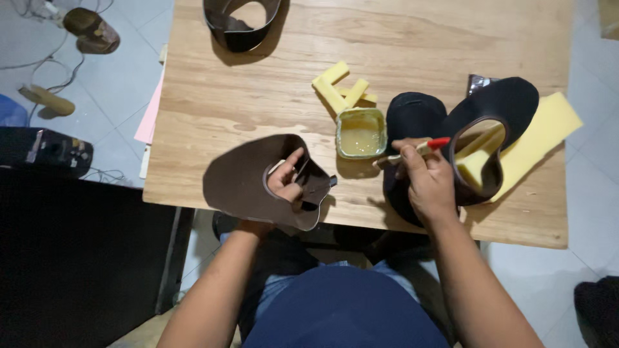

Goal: The person applies adhesive to the inner edge of brown shoe sole pieces using a small brush. They repeatedly dip the brush into a container of glue and coat the curved inner rim of each sole, then place the treated pieces on the table. The person handles multiple sole pieces one at a time and also moves black shoe uppers aside to access the work area.

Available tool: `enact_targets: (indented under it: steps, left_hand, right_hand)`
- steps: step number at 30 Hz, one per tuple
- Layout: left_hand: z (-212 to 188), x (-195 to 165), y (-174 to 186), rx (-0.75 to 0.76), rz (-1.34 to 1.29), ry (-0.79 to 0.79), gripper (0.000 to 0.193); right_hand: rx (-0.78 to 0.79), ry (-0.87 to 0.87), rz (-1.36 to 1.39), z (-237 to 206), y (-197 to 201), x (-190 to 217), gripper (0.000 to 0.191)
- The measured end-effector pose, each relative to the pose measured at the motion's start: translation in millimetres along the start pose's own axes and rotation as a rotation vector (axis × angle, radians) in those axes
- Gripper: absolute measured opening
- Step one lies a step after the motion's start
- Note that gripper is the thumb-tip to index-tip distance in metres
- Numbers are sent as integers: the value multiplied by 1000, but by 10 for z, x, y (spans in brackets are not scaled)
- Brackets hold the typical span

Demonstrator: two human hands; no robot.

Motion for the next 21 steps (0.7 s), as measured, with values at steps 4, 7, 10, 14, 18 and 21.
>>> enact_targets:
  steps: [4,7,10,14,18,21]
  left_hand:
    - [-107,55,6,-119,283,-396,78]
    - [-162,79,-55,-172,283,-720,73]
    - [-161,96,-104,-125,98,-767,70]
    - [-116,104,-59,-136,82,-533,71]
    - [-122,95,32,-105,47,-351,73]
    - [-183,69,65,47,-232,-393,74]
  right_hand:
    - [-37,-41,-287,165,-161,128,21]
    - [81,226,-422,344,-348,192,17]
    - [133,651,-675,439,-515,272,18]
    - [76,703,-491,364,-435,460,13]
    - [-11,717,-420,152,-241,655,17]
    - [191,127,-240,38,-270,543,17]
Point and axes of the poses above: each hand's wrist, its own z-axis towards the middle knuckle, its own y-axis out of the back of the hand, x = y × z, the point moved 2 cm from there along z, towards the middle knuckle, and after that the axes turned 12 degrees about -x, right-handed, at the moved point
